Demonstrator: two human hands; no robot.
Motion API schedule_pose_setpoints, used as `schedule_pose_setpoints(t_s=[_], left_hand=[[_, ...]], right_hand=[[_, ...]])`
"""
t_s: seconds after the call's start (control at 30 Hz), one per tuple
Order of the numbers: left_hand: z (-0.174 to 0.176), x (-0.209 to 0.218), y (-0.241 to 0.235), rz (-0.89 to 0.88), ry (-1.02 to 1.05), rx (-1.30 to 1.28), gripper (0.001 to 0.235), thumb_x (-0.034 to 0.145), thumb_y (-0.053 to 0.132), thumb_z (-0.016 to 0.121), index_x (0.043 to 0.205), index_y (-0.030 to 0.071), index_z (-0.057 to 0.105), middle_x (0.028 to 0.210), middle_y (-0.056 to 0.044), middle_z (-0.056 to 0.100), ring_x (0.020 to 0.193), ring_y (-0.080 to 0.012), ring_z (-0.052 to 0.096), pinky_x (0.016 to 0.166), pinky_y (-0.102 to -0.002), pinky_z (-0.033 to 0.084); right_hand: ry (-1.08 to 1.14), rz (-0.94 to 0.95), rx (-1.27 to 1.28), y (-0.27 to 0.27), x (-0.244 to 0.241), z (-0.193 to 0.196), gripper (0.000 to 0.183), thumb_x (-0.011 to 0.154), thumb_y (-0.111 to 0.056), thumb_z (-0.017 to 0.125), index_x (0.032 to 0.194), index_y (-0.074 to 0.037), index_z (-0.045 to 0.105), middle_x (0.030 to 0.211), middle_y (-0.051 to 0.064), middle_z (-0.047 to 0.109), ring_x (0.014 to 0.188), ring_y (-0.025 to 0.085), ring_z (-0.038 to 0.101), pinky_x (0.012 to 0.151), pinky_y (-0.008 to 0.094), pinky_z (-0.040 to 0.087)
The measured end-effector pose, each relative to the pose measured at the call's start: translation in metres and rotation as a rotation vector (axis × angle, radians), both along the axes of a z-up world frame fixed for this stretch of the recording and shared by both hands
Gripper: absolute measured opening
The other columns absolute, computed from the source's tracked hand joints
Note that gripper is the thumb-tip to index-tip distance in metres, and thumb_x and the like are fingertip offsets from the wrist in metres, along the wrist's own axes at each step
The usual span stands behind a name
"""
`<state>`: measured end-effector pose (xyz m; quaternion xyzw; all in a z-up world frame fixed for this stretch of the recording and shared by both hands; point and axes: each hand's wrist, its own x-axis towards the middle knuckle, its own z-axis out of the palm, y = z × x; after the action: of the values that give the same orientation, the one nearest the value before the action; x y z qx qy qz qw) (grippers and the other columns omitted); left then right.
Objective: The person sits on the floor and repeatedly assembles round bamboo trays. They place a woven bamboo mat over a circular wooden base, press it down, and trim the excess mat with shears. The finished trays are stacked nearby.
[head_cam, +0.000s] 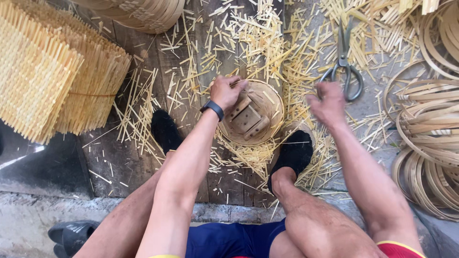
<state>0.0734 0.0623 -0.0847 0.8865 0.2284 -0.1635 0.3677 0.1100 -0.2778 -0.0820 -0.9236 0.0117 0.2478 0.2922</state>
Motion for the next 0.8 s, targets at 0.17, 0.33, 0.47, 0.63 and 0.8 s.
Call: schedule_pose_setpoints(t_s=[0.17, 0.33, 0.47, 0.63, 0.8], left_hand=[[-0.018, 0.014, -0.024, -0.005, -0.060, -0.060, 0.032, 0.080, 0.045, 0.081, 0.103, 0.023, 0.083, 0.099, -0.010, 0.068, 0.097, -0.0302, 0.066, 0.088, -0.042, 0.051], [-0.026, 0.012, -0.035, 0.042, -0.145, 0.004, 0.026, 0.077, 0.041, 0.084, 0.096, 0.023, 0.085, 0.087, -0.009, 0.059, 0.090, -0.0290, 0.059, 0.083, -0.041, 0.048], [-0.032, 0.012, -0.035, 0.014, -0.234, 0.023, 0.024, 0.076, 0.041, 0.084, 0.091, 0.022, 0.087, 0.084, -0.007, 0.058, 0.090, -0.0274, 0.057, 0.084, -0.040, 0.047], [-0.034, -0.007, -0.015, 0.104, -0.224, -0.269, 0.039, 0.095, 0.050, 0.068, 0.117, 0.019, 0.076, 0.100, -0.006, 0.067, 0.095, -0.0229, 0.064, 0.088, -0.038, 0.052], [-0.034, -0.084, 0.029, 0.313, 0.055, -0.037, 0.040, 0.098, 0.040, 0.073, 0.105, 0.001, 0.078, 0.095, -0.016, 0.077, 0.083, -0.0259, 0.071, 0.080, -0.039, 0.056]], right_hand=[[0.395, -0.163, 0.423, 0.049, -0.018, 0.004, 0.031, 0.087, -0.021, 0.082, 0.108, 0.000, 0.073, 0.088, 0.010, 0.075, 0.072, 0.016, 0.070, 0.067, 0.032, 0.059], [0.425, -0.339, 0.483, 0.054, -0.015, -0.006, 0.024, 0.083, -0.011, 0.085, 0.094, 0.007, 0.073, 0.077, 0.011, 0.073, 0.061, 0.015, 0.069, 0.053, 0.030, 0.058], [0.365, -0.323, 0.463, 0.056, -0.020, -0.002, 0.026, 0.083, -0.013, 0.085, 0.096, 0.007, 0.076, 0.079, 0.013, 0.074, 0.062, 0.015, 0.068, 0.055, 0.029, 0.058], [0.418, -0.269, 0.392, 0.050, -0.032, 0.020, 0.034, 0.086, -0.023, 0.084, 0.108, 0.001, 0.073, 0.088, 0.008, 0.074, 0.072, 0.014, 0.069, 0.061, 0.028, 0.059], [0.589, -0.282, 0.549, 0.043, -0.061, 0.020, 0.025, 0.087, -0.014, 0.077, 0.107, 0.001, 0.075, 0.091, 0.008, 0.077, 0.072, 0.016, 0.071, 0.062, 0.028, 0.061]])
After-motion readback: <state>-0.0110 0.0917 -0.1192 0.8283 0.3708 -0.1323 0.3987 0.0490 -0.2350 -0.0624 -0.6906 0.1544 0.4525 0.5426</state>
